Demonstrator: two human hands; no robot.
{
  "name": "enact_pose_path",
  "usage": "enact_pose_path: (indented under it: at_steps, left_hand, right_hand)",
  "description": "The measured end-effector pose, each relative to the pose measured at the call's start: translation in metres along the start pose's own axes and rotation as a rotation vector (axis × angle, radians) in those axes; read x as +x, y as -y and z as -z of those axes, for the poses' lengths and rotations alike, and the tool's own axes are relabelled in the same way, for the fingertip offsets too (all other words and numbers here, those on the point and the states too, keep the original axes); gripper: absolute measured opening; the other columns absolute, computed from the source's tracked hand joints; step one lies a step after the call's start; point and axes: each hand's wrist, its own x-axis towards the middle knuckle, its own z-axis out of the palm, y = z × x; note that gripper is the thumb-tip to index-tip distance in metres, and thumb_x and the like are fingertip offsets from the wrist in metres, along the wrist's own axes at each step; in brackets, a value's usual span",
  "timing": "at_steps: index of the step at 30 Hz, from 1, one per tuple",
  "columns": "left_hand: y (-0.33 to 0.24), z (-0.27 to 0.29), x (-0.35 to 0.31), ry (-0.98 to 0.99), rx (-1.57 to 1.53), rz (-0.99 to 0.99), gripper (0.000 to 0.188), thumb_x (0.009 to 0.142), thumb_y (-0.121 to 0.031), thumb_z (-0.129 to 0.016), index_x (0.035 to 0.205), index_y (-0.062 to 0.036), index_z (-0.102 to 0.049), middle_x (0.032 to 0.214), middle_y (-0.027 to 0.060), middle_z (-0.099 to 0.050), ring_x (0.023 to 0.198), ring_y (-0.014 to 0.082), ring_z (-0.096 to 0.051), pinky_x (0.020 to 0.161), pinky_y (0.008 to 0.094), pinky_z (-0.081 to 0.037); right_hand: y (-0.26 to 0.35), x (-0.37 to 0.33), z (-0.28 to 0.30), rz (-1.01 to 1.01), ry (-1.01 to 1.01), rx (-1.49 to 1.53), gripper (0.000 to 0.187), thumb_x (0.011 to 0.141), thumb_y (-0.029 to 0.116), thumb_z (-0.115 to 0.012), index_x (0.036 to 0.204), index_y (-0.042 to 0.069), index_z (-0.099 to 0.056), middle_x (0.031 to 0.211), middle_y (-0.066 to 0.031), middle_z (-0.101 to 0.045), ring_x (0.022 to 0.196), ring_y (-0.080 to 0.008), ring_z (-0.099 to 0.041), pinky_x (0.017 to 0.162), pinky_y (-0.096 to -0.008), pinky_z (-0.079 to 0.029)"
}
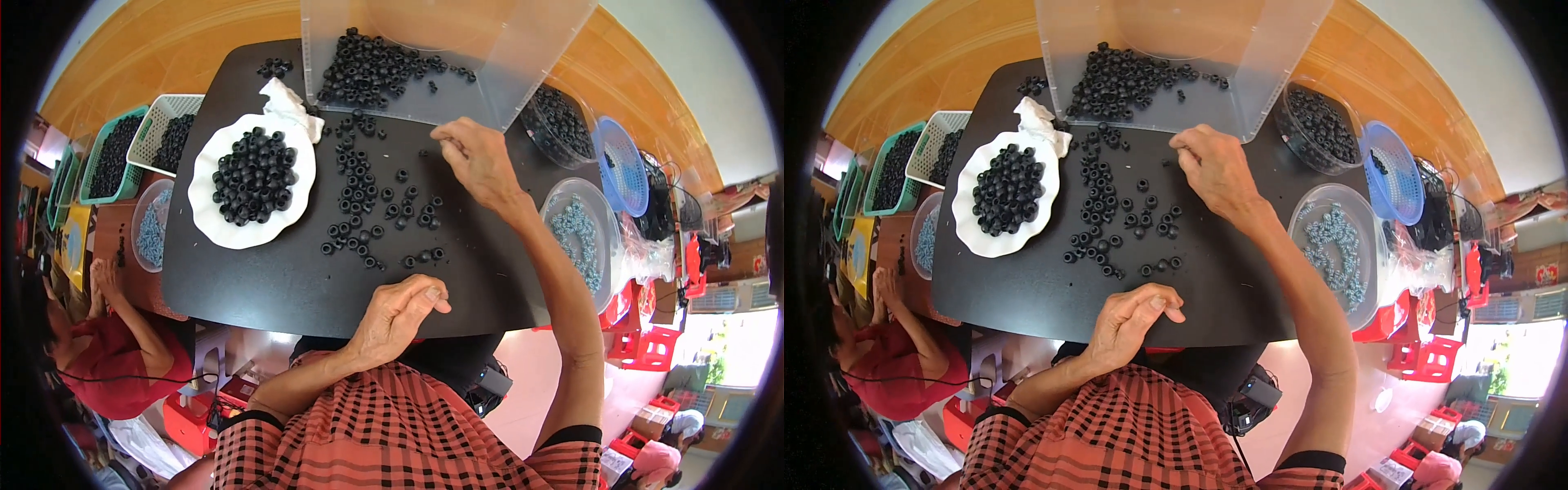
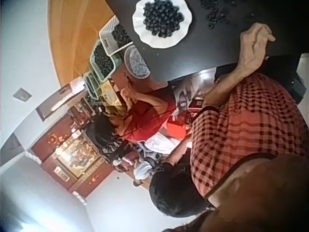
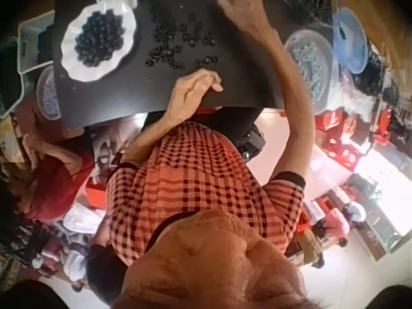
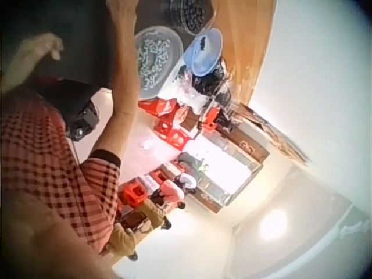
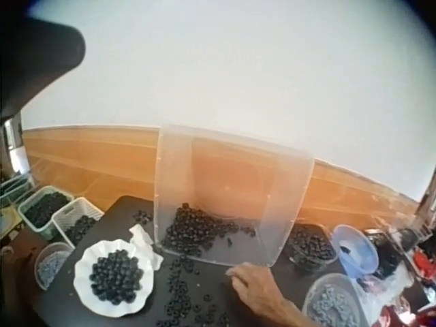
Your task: The person assembles small black rubber rings by hand, inserting tiny plastic pieces into the center of each ring.
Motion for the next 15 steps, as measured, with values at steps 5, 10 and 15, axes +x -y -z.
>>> enact_pose_path:
  at_steps: [5,10,15]
  left_hand:
    - [-0.005,0.003,0.000,0.021,-0.029,0.039,0.030,0.100,-0.021,-0.046,0.091,0.0046,-0.059,0.083,0.0054,-0.060,0.063,0.0079,-0.049,0.060,0.0238,-0.043]
    - [0.002,0.003,-0.002,-0.001,0.057,-0.057,0.030,0.100,-0.021,-0.043,0.100,0.0030,-0.061,0.080,0.0077,-0.068,0.065,0.0107,-0.055,0.063,0.0261,-0.046]
    - [0.001,0.002,-0.002,0.015,0.051,-0.048,0.027,0.100,-0.019,-0.045,0.100,0.0024,-0.061,0.080,0.0069,-0.067,0.063,0.0092,-0.052,0.061,0.0248,-0.044]
  right_hand:
    - [0.003,0.035,-0.036,0.190,0.028,-0.016,0.019,0.080,0.002,-0.056,0.097,0.002,-0.065,0.092,-0.0136,-0.063,0.082,-0.0310,-0.060,0.077,-0.0391,-0.049]
    - [0.018,0.055,-0.059,0.136,0.081,-0.004,0.018,0.079,0.004,-0.057,0.094,0.003,-0.066,0.095,-0.0132,-0.063,0.092,-0.0339,-0.060,0.083,-0.0422,-0.049]
    - [0.022,0.055,-0.065,0.253,0.066,-0.199,0.014,0.076,0.005,-0.063,0.089,0.002,-0.065,0.087,-0.0143,-0.061,0.074,-0.0340,-0.062,0.071,-0.0417,-0.052]
